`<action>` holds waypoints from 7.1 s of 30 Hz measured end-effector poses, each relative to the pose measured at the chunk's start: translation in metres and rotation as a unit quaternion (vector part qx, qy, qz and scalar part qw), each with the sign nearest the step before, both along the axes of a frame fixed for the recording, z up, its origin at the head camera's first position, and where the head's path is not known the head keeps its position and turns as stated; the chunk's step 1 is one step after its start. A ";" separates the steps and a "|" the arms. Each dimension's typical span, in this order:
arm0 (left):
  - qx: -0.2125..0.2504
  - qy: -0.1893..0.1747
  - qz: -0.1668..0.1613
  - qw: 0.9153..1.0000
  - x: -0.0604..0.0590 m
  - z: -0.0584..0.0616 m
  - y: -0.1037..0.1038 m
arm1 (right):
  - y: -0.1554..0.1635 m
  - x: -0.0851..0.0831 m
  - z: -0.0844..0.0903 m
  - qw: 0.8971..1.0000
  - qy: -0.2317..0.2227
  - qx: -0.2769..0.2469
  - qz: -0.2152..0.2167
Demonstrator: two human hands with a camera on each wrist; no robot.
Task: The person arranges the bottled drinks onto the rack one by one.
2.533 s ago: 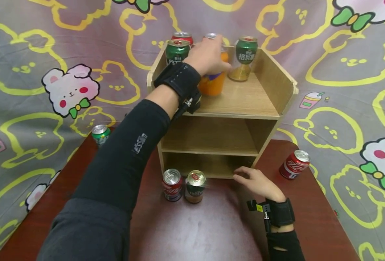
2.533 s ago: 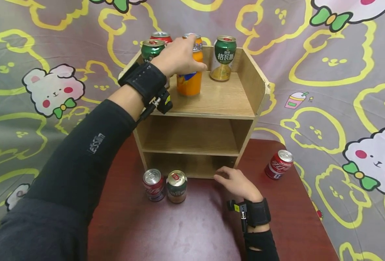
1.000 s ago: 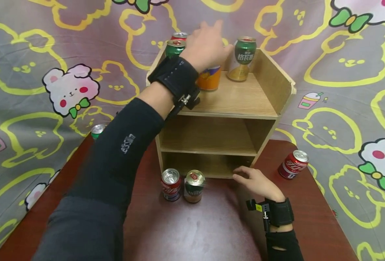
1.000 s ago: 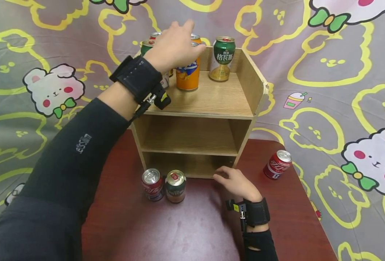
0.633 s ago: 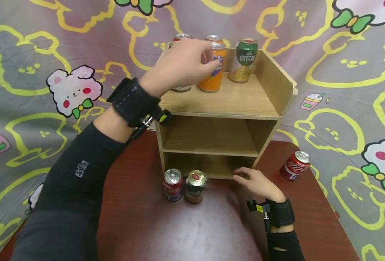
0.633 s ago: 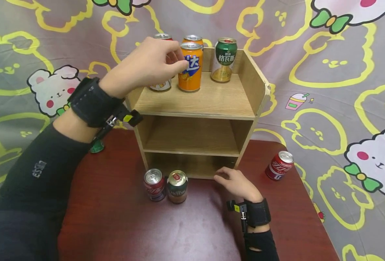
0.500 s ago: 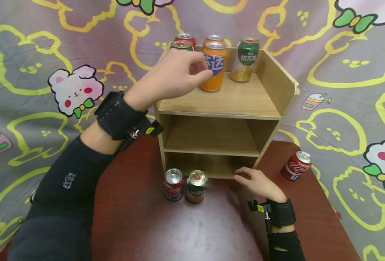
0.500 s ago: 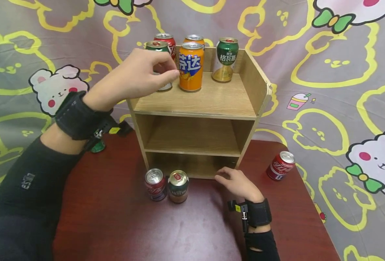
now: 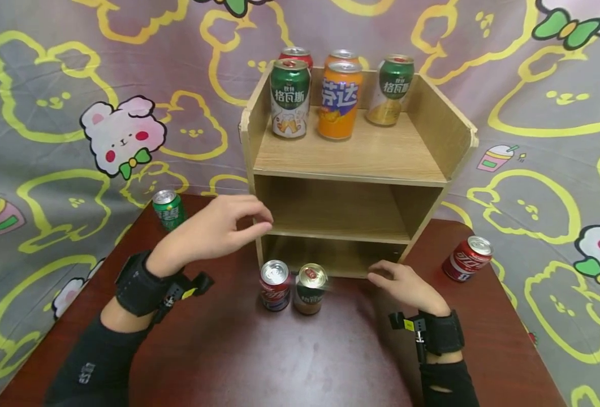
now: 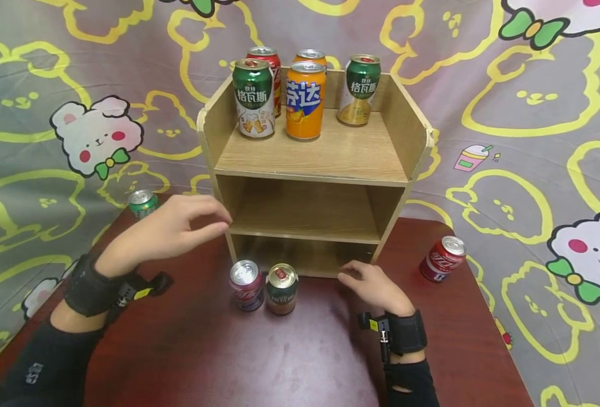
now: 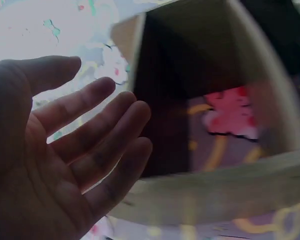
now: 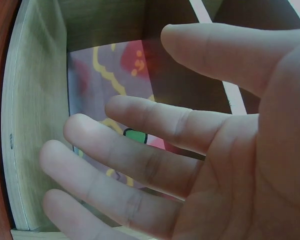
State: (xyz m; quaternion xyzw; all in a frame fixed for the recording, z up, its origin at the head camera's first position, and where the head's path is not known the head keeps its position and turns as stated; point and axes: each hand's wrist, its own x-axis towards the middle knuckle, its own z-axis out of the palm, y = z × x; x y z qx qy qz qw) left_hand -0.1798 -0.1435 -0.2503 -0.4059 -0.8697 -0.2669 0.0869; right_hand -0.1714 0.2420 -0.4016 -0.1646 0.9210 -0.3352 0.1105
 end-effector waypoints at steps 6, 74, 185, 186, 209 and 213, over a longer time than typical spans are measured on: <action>0.006 -0.055 0.014 0.998 0.008 -0.061 -0.008 | 0.001 0.000 -0.001 1.000 -0.004 -0.003 -0.002; 0.215 -0.183 0.481 0.830 -0.135 -0.201 -0.185 | -0.002 -0.004 -0.010 1.000 0.001 0.011 -0.001; 0.138 -0.168 0.075 0.973 -0.095 0.117 0.196 | 0.006 -0.003 -0.003 1.000 0.008 -0.003 -0.005; 0.138 -0.167 0.077 0.973 -0.095 0.118 0.197 | 0.006 -0.003 -0.003 1.000 0.007 -0.002 -0.006; -0.099 -0.067 0.071 0.990 -0.094 0.130 0.198 | 0.000 -0.006 -0.006 1.000 -0.003 0.012 -0.003; -0.110 -0.062 0.096 0.987 -0.095 0.129 0.205 | 0.000 -0.007 -0.009 1.000 -0.007 0.012 -0.006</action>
